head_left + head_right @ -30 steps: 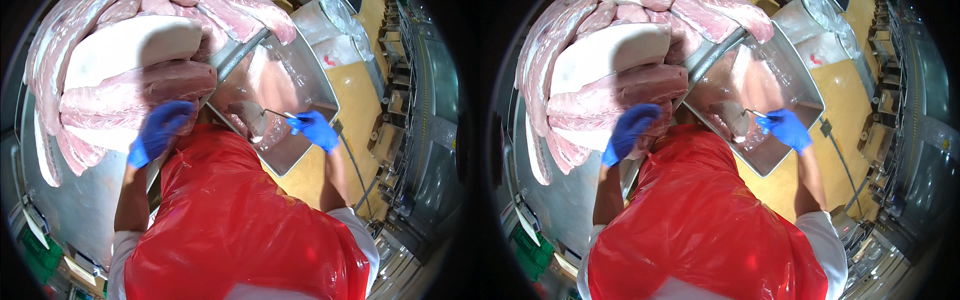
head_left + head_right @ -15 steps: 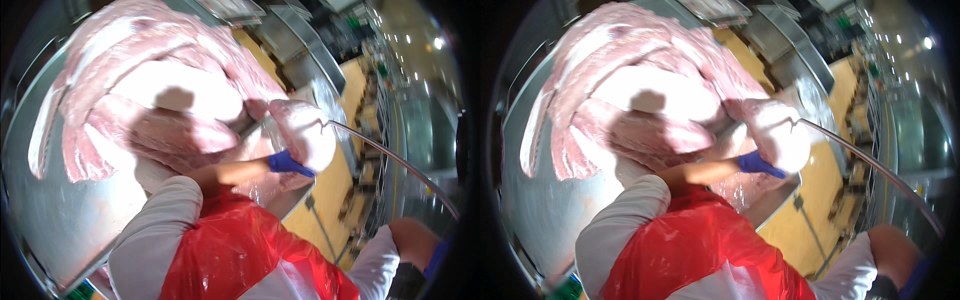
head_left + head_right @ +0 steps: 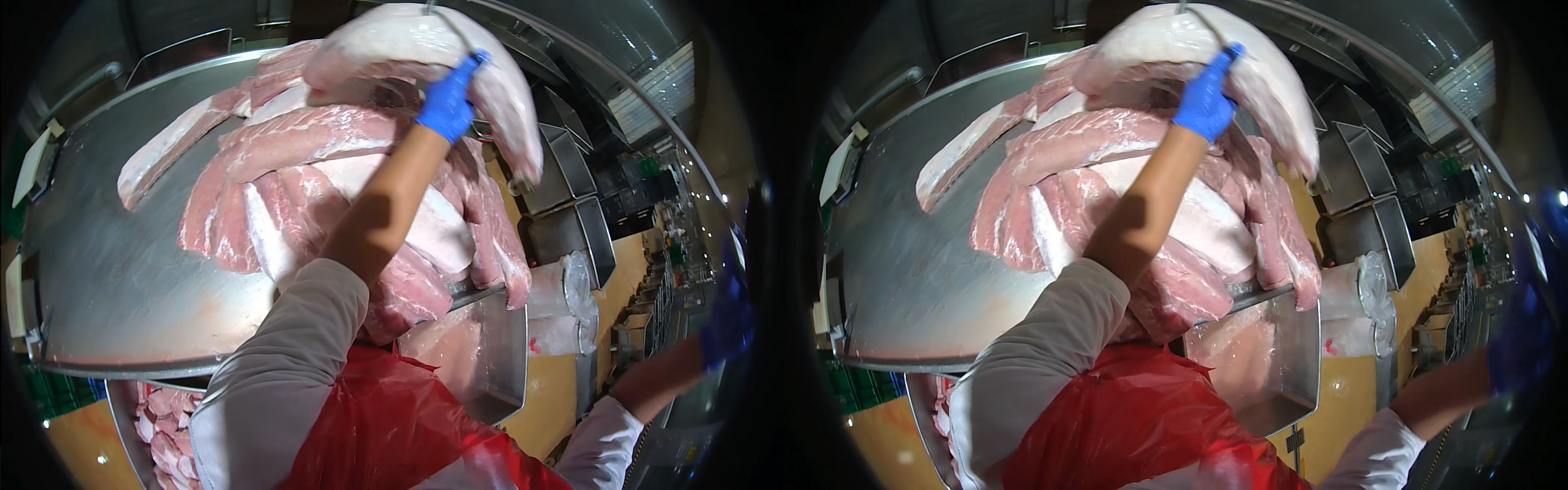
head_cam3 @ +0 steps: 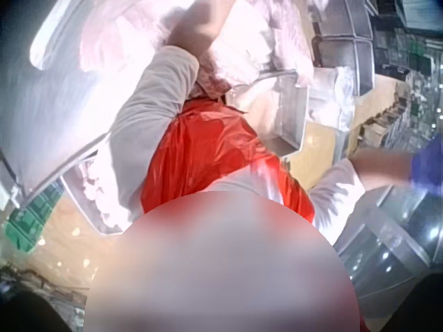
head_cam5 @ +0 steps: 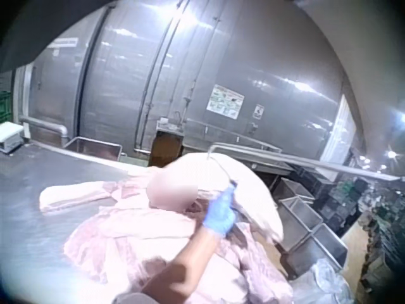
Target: The person cuts large pieces of raw meat into smaller chunks using a knife and places them into a metal tray. The person then moves the tray to a scale and continues cutting additional meat on a cutting board.
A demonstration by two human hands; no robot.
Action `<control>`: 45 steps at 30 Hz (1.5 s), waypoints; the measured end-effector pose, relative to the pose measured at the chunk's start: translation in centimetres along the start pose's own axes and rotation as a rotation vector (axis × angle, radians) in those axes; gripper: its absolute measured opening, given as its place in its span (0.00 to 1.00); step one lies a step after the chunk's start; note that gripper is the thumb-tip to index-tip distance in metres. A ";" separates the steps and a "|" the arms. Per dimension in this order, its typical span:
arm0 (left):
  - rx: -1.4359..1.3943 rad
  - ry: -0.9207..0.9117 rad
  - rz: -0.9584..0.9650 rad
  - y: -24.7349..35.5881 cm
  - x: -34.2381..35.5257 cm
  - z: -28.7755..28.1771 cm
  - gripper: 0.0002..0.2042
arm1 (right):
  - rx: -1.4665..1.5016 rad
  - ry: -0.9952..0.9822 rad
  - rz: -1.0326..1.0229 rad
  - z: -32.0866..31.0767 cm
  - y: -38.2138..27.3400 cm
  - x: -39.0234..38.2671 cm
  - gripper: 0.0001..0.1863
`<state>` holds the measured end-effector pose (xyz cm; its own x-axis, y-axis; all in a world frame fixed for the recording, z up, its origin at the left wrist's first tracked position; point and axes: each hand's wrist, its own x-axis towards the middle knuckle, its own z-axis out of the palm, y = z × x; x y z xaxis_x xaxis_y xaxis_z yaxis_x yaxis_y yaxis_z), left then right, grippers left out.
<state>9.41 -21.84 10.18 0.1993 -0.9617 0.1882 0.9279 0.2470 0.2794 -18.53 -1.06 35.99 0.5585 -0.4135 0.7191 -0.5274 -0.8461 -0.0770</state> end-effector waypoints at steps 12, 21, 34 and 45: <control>0.258 0.298 0.042 10.3 -5.5 -10.3 0.27 | 0.102 -0.801 0.094 39.9 2.7 -17.1 0.10; 1.696 -0.498 0.121 1.0 -15.7 -1.5 0.24 | 0.339 -0.078 0.700 33.5 2.2 -35.1 0.04; 1.825 -0.320 -0.229 -6.1 -18.2 -9.0 0.14 | 0.040 0.054 1.861 28.1 -6.5 -67.9 0.05; 2.043 -0.138 -0.325 -3.1 -24.3 -5.7 0.14 | -0.301 0.251 1.617 38.7 14.8 -71.6 0.07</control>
<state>3.45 0.11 -0.68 0.0267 -0.9986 -0.0458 -0.7101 -0.0512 0.7022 -41.52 3.06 -43.42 -0.7457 -0.6548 0.1232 -0.5342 0.4770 -0.6979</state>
